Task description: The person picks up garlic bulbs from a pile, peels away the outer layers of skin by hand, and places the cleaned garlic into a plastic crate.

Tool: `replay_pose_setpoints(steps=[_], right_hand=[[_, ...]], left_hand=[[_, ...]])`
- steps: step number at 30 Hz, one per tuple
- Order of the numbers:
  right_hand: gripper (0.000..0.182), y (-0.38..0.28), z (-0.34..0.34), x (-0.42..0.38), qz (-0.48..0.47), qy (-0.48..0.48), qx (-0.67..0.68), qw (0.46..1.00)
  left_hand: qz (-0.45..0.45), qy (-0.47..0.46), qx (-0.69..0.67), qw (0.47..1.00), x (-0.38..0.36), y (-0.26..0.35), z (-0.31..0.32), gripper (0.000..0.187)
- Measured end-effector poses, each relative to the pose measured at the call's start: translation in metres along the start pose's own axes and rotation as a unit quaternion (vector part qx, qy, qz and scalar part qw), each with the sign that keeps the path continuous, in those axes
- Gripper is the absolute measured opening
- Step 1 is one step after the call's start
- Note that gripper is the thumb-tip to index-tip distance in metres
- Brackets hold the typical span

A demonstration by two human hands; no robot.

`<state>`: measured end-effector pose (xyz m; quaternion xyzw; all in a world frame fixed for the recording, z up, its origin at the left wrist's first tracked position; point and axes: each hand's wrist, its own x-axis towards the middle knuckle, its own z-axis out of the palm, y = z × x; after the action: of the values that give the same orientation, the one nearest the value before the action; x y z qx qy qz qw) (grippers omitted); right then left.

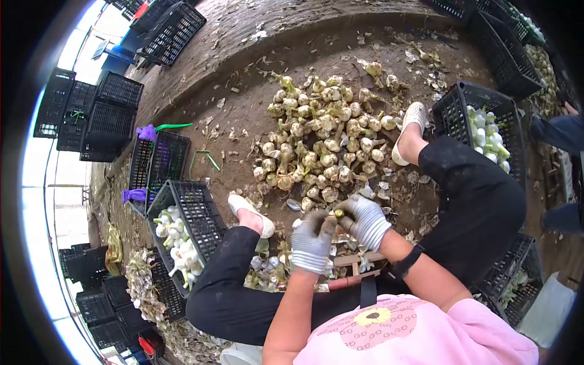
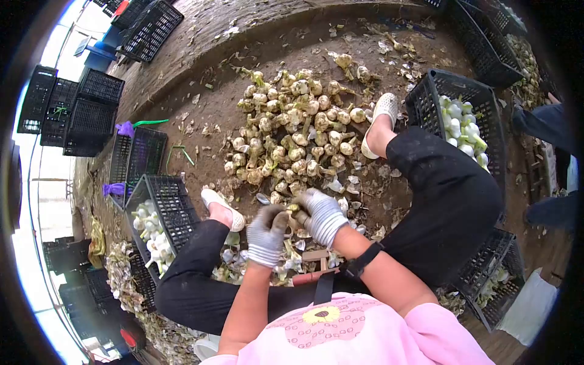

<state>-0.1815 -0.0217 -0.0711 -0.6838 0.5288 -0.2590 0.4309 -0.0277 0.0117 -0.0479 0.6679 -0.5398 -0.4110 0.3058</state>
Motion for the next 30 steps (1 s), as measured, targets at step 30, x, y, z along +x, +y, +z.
replay_pose_setpoints(steps=[30], right_hand=[[0.035,0.052,0.074,0.015,-0.218,-0.214,0.032,0.952]], left_hand=[[-0.025,0.181,-0.076,0.98,-0.091,-0.006,-0.055,0.051]])
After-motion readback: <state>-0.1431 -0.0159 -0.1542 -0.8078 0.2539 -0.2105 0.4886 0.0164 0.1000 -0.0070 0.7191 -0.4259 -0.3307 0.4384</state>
